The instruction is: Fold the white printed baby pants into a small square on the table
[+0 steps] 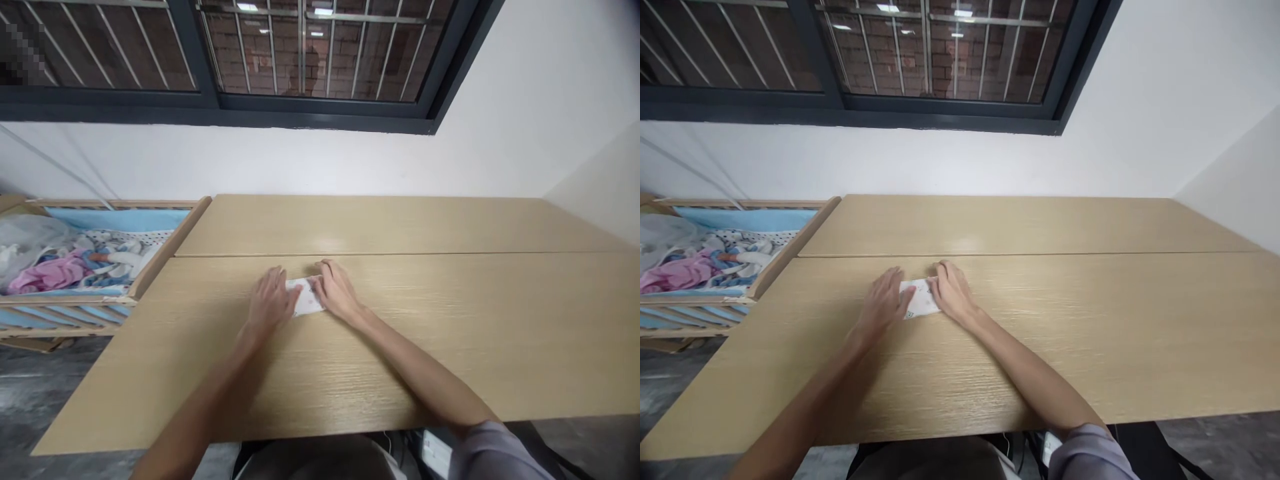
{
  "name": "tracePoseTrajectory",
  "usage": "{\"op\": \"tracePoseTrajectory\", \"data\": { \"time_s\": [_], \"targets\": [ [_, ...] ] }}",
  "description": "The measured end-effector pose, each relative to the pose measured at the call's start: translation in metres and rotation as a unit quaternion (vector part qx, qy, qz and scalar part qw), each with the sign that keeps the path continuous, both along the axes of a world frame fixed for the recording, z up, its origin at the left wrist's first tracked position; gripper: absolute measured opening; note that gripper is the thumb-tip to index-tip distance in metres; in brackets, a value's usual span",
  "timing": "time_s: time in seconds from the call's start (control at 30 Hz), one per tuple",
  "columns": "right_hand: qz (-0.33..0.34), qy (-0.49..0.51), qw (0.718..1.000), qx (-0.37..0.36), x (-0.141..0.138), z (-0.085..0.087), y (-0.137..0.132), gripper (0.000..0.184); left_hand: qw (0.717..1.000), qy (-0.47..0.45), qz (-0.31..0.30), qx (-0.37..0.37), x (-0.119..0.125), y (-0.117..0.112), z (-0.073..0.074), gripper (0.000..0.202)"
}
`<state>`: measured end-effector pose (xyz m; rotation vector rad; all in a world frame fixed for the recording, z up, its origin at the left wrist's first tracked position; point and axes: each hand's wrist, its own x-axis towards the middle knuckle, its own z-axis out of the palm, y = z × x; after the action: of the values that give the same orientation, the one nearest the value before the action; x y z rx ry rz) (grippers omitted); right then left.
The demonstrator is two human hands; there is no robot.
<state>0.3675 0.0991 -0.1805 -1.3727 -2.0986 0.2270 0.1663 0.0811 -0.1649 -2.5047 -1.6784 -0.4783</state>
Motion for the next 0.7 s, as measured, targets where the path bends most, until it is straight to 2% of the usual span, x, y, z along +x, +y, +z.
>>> {"op": "tracePoseTrajectory", "data": {
  "time_s": [0.1, 0.17, 0.23, 0.33, 0.43, 0.53, 0.7],
  "targets": [
    [0.094, -0.099, 0.990, 0.032, -0.009, -0.005, -0.015, 0.056, 0.998, 0.007, -0.067, -0.013, 0.014, -0.018, -0.017, 0.077],
    [0.133, -0.148, 0.980, 0.022, -0.010, -0.013, -0.019, 0.058, 0.996, 0.020, -0.076, -0.028, 0.018, -0.024, -0.030, 0.085],
    [0.137, -0.170, 0.976, 0.010, -0.005, -0.021, -0.019, 0.059, 0.996, 0.028, -0.075, -0.027, 0.014, -0.025, -0.040, 0.086],
    [0.123, -0.168, 0.978, -0.005, 0.009, -0.028, -0.016, 0.062, 0.996, 0.035, -0.078, -0.012, 0.002, -0.022, -0.045, 0.085],
    [0.112, -0.153, 0.982, -0.018, 0.019, -0.028, -0.015, 0.064, 0.996, 0.041, -0.074, -0.006, -0.007, -0.022, -0.041, 0.084],
    [0.120, -0.144, 0.982, -0.008, 0.022, -0.021, -0.018, 0.066, 0.995, 0.043, -0.093, 0.003, -0.010, -0.027, -0.030, 0.080],
    [0.191, -0.127, 0.973, -0.032, 0.029, -0.004, -0.027, 0.076, 0.990, 0.046, -0.133, -0.021, -0.019, -0.042, -0.010, 0.050]
  ]
}}
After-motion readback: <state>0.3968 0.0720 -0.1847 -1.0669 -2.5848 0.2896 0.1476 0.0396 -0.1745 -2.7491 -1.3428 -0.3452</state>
